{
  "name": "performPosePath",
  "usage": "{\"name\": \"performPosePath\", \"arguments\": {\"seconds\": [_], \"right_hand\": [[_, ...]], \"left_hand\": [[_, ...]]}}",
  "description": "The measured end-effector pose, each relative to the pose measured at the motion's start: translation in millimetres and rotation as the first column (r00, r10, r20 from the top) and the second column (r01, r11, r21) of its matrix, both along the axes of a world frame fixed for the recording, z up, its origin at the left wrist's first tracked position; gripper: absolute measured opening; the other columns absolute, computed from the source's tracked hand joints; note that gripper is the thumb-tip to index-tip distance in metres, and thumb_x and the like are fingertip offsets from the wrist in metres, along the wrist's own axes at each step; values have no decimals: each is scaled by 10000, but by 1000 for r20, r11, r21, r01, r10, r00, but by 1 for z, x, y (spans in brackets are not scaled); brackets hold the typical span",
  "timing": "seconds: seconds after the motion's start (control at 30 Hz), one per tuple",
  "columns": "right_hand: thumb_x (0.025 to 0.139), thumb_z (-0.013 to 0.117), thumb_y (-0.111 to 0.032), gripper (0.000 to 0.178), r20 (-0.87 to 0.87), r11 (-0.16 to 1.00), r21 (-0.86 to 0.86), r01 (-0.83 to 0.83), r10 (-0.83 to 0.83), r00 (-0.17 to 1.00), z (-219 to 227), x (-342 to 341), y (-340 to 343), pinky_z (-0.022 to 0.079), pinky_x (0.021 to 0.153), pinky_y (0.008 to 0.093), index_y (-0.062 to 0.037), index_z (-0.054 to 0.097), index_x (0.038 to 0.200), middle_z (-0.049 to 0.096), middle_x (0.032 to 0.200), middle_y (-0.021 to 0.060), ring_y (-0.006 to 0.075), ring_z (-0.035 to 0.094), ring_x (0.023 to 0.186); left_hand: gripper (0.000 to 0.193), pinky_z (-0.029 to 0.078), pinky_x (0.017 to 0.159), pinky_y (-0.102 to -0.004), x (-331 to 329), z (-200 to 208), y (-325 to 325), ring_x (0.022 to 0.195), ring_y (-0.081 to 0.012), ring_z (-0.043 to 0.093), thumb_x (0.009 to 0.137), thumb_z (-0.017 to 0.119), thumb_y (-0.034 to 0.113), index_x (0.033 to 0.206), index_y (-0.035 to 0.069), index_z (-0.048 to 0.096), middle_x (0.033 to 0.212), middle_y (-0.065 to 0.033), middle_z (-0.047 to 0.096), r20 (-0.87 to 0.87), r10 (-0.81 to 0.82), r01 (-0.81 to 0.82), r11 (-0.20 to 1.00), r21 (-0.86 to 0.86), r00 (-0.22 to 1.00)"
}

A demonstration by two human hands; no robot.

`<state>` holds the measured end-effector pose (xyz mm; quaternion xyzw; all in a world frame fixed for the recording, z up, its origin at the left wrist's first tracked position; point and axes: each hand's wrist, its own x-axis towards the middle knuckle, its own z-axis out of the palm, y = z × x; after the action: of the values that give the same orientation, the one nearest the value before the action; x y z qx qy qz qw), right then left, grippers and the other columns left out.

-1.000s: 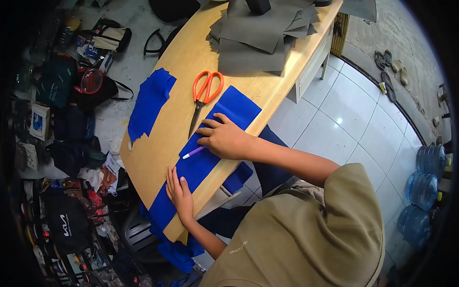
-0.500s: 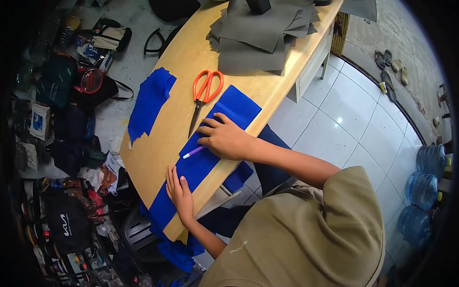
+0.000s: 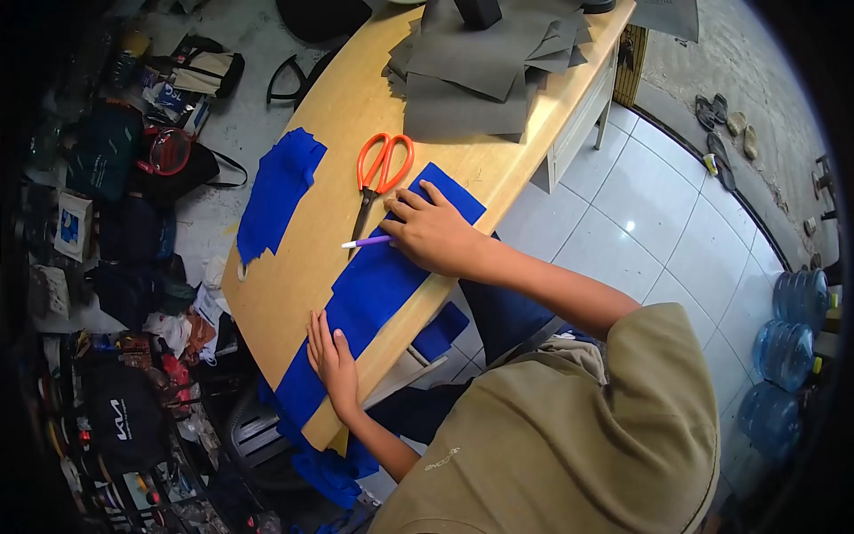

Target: Cutting blue fabric with scissors on a wooden table.

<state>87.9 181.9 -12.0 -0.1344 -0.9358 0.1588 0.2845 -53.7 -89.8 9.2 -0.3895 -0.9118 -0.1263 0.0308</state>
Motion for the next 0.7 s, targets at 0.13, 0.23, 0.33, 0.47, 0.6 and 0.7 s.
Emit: {"name": "performPosePath", "arguments": {"seconds": [0.13, 0.23, 0.33, 0.47, 0.6, 0.7], "right_hand": [[929, 627, -228, 294, -34, 1000, 21, 13, -13, 999, 0, 0, -2, 316, 1138, 574, -60, 660, 1168, 580, 1338, 148, 322, 485, 1334], [930, 626, -230, 300, -17, 1000, 4, 10, -10, 1000, 1, 3, -2, 317, 1135, 578, -56, 658, 1172, 573, 1349, 147, 321, 480, 1340], [921, 640, -234, 318, -12, 1000, 13, 20, -20, 1000, -2, 10, 3, 317, 1135, 578, -65, 657, 1190, 577, 1342, 141, 319, 478, 1341], [912, 651, -232, 334, -8, 998, 14, -56, 56, 998, 1, 3, 2, 317, 1136, 576, -82, 659, 1211, 578, 1347, 130, 311, 478, 1339], [919, 655, -235, 357, 28, 996, 40, -86, 85, 996, 6, 10, 7, 326, 1133, 547, -99, 655, 1249, 574, 1373, 124, 305, 473, 1351], [927, 657, -237, 372, 48, 989, 59, -136, 133, 990, 10, 6, 9, 333, 1129, 526, -101, 651, 1273, 574, 1385, 132, 310, 485, 1345]], "left_hand": [[488, 182, 1212, -459, -1, 0, -1, 1503, -315, 295, 1068, 398, 279, 1513, 83, 431, 1615, -97, 365, 5, 9, -9, 1000, -2, 1000], [490, 178, 1214, -459, 0, 0, 1, 1506, -316, 288, 1070, 395, 287, 1518, 92, 425, 1618, -92, 362, 4, 13, -13, 1000, -10, 1000], [496, 175, 1214, -466, 5, 2, 7, 1509, -314, 282, 1073, 388, 304, 1522, 98, 420, 1619, -97, 358, 13, 8, -7, 1000, -19, 1000], [501, 173, 1213, -476, 5, 2, -5, 1508, -316, 284, 1077, 373, 324, 1525, 103, 417, 1619, -107, 353, 22, 48, -47, 999, -20, 999], [505, 177, 1212, -481, -4, 2, -7, 1502, -309, 294, 1082, 359, 343, 1524, 107, 420, 1613, -117, 356, 3, -10, 10, 997, -74, 1000], [496, 203, 1208, -507, -10, -2, -10, 1487, -317, 317, 1068, 407, 337, 1511, 117, 438, 1604, -109, 368, -29, -54, 53, 998, -26, 998]]}}
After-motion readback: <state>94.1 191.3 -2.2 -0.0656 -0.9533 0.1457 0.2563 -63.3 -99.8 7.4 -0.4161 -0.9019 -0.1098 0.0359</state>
